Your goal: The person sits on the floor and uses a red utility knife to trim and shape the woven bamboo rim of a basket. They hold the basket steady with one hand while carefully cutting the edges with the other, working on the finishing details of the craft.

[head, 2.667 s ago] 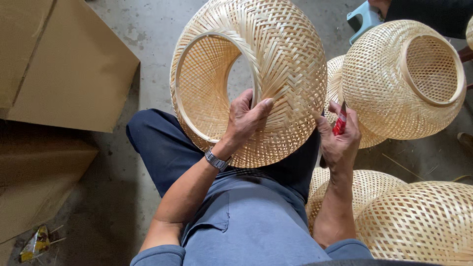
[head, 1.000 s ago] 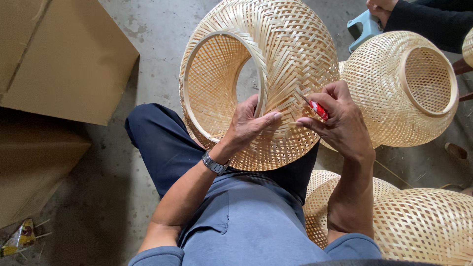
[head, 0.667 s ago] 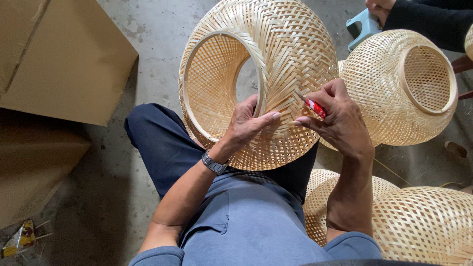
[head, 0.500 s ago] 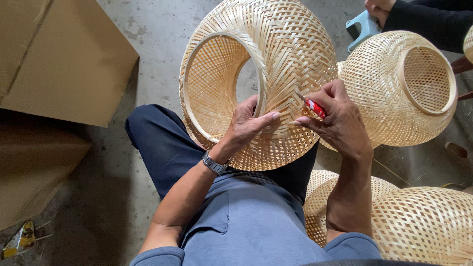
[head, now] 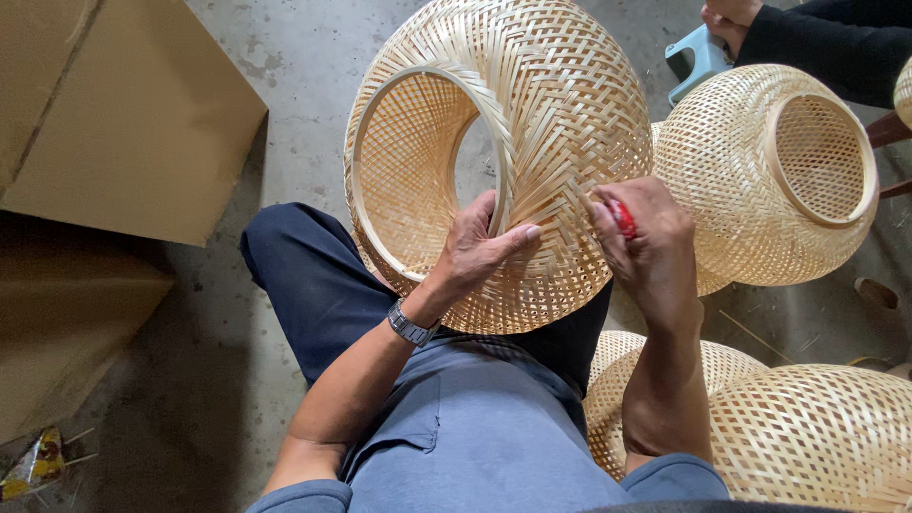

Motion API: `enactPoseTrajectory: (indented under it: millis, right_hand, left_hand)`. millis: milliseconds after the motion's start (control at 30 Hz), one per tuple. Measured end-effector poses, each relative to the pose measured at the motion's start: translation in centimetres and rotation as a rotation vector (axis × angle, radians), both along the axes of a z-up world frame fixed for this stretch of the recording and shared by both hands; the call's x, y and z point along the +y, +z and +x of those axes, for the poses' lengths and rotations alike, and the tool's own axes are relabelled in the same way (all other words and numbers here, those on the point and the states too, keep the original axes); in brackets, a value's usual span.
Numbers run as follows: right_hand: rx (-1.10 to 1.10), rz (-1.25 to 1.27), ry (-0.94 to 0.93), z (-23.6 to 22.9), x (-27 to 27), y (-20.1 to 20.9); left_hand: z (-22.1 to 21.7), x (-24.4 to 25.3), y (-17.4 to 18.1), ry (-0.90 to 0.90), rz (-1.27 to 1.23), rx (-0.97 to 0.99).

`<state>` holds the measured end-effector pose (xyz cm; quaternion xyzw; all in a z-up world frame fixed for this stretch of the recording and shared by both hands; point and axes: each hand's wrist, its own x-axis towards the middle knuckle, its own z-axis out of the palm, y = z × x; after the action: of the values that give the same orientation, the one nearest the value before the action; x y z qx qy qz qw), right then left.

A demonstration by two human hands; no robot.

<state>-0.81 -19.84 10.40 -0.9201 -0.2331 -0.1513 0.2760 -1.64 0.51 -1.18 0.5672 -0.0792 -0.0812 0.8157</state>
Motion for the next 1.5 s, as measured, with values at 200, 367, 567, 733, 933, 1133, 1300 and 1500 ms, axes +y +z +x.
enactPoseTrajectory:
  millis: [200, 367, 567, 733, 933, 1133, 1300, 1500]
  right_hand:
    - [-0.007, -0.174, 0.032, 0.4, 0.6, 1.2]
    - [0.004, -0.296, 0.042, 0.7, 0.9, 0.8]
    - [0.011, -0.276, 0.068, 1.1, 1.2, 0.3]
    - [-0.004, -0.048, 0.103, 1.1, 0.6, 0.1]
    - [0.028, 0.085, -0.063, 0.0, -0.1, 0.2]
    - [0.178, 0.148, -0.282, -0.1, -1.0, -1.7]
    - [0.369, 0.143, -0.373, 0.4, -5.1, -3.3]
    - [0.641, 0.699, -0.343, 0.4, -6.5, -7.1]
  left_hand:
    - [-0.2, -0.1, -0.1, -0.001, -0.028, 0.021]
    - [-0.4, -0.1, 0.1, 0.001, -0.034, 0.009]
    - [-0.4, 0.1, 0.2, 0.012, -0.020, -0.028]
    - [0.1, 0.2, 0.6, 0.013, -0.117, 0.021]
    - [-0.2, 0.5, 1.5, -0.003, -0.154, 0.076]
    - [0.2, 0.4, 1.5, -0.030, -0.247, 0.138]
    - [1.1, 0.2, 3.1, 0.086, -0.259, 0.053]
    - [2.6, -1.6, 2.5, 0.078, -0.071, -0.059]
